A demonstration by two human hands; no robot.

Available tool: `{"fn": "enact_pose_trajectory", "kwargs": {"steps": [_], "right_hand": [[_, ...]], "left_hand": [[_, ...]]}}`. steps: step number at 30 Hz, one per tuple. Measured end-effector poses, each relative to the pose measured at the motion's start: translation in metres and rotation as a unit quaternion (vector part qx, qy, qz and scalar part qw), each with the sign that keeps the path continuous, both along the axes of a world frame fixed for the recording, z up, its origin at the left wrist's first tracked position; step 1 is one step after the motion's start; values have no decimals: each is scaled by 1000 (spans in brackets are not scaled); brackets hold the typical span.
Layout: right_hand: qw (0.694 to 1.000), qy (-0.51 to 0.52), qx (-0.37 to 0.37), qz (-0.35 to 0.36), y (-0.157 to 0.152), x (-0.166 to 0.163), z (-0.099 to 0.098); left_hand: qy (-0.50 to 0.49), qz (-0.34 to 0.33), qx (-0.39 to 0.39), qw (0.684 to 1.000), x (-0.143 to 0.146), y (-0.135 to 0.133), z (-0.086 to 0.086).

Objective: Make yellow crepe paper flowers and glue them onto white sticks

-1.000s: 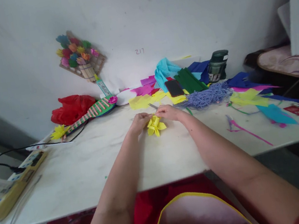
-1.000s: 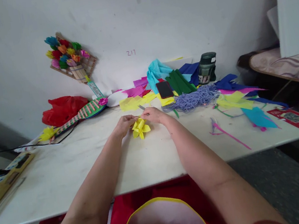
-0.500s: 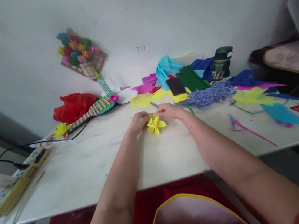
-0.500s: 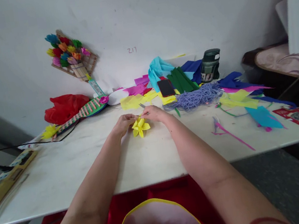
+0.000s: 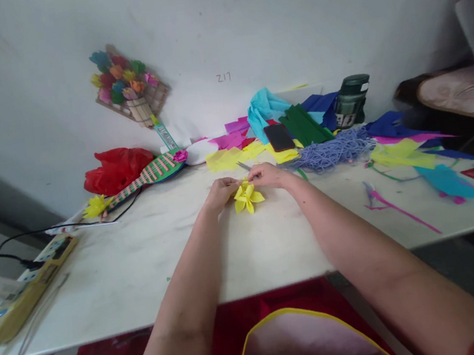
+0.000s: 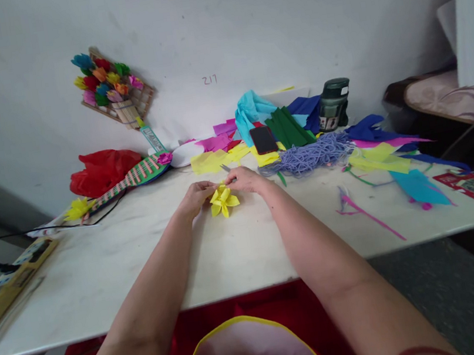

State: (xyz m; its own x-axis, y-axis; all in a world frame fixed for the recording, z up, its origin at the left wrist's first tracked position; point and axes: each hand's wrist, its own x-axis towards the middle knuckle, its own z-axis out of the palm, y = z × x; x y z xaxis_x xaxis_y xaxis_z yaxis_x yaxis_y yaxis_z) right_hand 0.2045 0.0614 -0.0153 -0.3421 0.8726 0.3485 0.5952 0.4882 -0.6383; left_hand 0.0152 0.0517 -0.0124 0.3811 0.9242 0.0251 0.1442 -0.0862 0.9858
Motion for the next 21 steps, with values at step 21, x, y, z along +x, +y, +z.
{"fn": "enact_pose_trajectory", "kwargs": {"steps": [21], "right_hand": [[1000,0,-15,27,-17,-4,13]], "left_hand": [[-8,15,13,1000,-2,-8,2]]}}
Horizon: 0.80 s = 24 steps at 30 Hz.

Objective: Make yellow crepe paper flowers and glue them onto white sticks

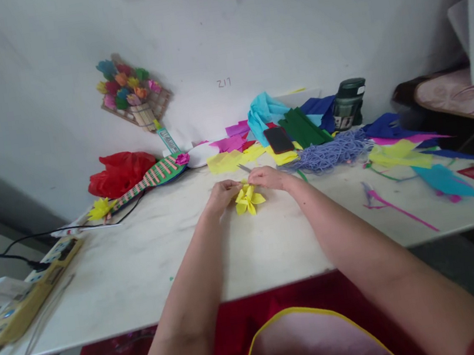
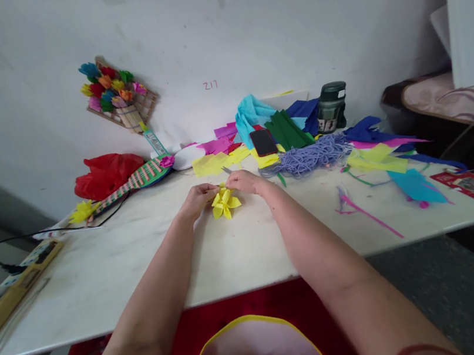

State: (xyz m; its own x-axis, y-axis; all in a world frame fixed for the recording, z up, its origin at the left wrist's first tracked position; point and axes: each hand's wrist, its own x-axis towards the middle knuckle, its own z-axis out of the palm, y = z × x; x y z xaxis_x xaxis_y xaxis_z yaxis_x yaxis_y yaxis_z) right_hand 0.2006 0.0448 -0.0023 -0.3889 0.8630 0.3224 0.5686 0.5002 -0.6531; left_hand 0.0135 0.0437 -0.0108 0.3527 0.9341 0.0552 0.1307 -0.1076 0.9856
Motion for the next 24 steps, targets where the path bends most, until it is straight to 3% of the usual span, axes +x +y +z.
{"fn": "enact_pose_trajectory", "kwargs": {"steps": [5,13,24], "right_hand": [[1000,-19,-2,-18,-2,1,0],[999,-44,22,15,4,3,-5],[997,-3,75,25,4,1,-7]], "left_hand": [[15,1,17,1000,1,-1,1],[27,3,24,999,0,-4,2],[-18,-49,-42,998,-3,-7,4]]}}
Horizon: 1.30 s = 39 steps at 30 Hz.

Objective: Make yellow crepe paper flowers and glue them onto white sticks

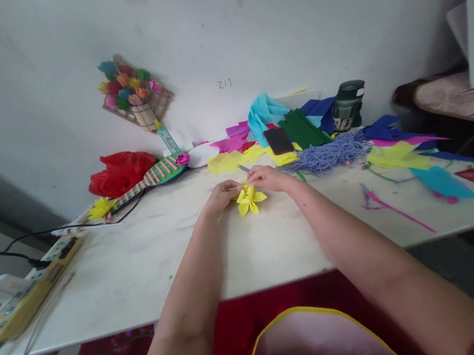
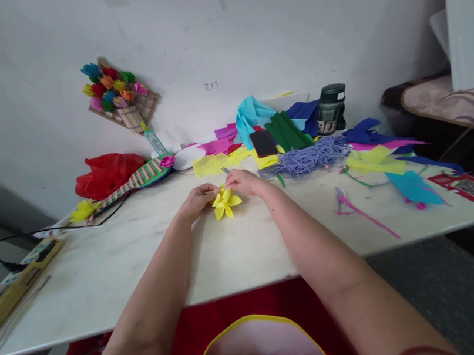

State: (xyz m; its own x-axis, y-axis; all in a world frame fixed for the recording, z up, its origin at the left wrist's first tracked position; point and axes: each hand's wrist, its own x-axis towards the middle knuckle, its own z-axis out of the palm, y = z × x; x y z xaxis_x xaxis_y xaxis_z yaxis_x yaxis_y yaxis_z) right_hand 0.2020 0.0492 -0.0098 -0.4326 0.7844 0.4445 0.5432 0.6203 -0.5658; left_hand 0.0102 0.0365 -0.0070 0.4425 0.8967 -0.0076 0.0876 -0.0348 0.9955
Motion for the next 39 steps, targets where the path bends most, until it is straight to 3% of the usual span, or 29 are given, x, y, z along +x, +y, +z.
{"fn": "enact_pose_trajectory", "kwargs": {"steps": [16,28,35,39], "right_hand": [[999,38,4,2,-6,-3,2],[1000,12,-11,7,-8,-3,4],[998,2,-37,46,-11,3,7],[999,-19,-37,34,-12,6,9]], "left_hand": [[-29,7,-30,999,-3,-2,-4],[57,9,62,996,-5,5,-13],[44,15,53,998,-3,2,-12],[38,12,42,998,-3,0,-10]]}}
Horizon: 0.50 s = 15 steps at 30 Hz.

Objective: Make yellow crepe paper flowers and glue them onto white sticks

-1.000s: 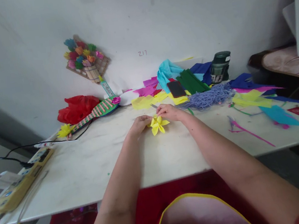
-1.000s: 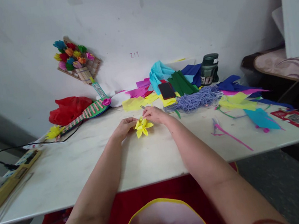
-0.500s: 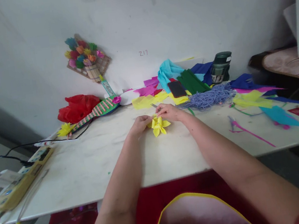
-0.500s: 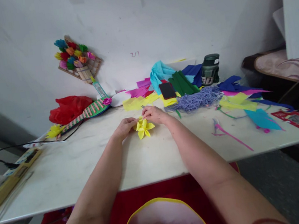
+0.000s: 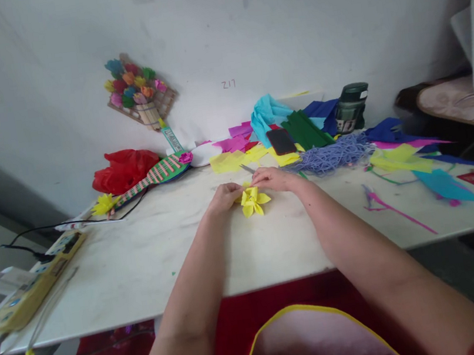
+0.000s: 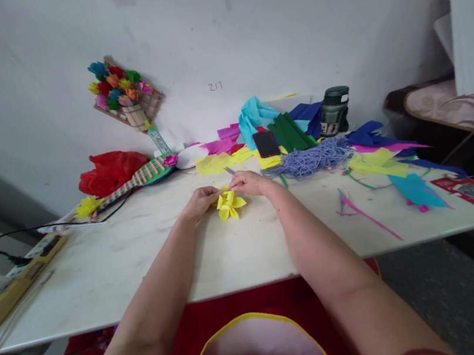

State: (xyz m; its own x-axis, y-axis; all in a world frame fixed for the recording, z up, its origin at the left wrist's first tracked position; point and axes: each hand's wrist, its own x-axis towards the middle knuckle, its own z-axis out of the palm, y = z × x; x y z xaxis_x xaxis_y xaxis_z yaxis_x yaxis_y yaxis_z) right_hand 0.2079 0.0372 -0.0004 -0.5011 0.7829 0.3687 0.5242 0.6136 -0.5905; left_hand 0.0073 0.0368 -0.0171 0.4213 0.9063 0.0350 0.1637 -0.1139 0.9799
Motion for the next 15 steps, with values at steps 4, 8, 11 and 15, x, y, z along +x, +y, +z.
{"fn": "enact_pose_trajectory", "kwargs": {"steps": [4,8,11,15], "right_hand": [[999,-25,-26,-11,-4,0,2],[996,-60,-59,-22,-9,-1,5],[995,-77,-58,-11,-8,-2,4],[995,-88,-48,18,0,-2,-1]], "left_hand": [[2,6,-2,1000,0,-1,1],[13,4,2,1000,1,-3,3],[32,3,14,999,0,-4,5],[54,10,40,998,-1,-4,5]]}}
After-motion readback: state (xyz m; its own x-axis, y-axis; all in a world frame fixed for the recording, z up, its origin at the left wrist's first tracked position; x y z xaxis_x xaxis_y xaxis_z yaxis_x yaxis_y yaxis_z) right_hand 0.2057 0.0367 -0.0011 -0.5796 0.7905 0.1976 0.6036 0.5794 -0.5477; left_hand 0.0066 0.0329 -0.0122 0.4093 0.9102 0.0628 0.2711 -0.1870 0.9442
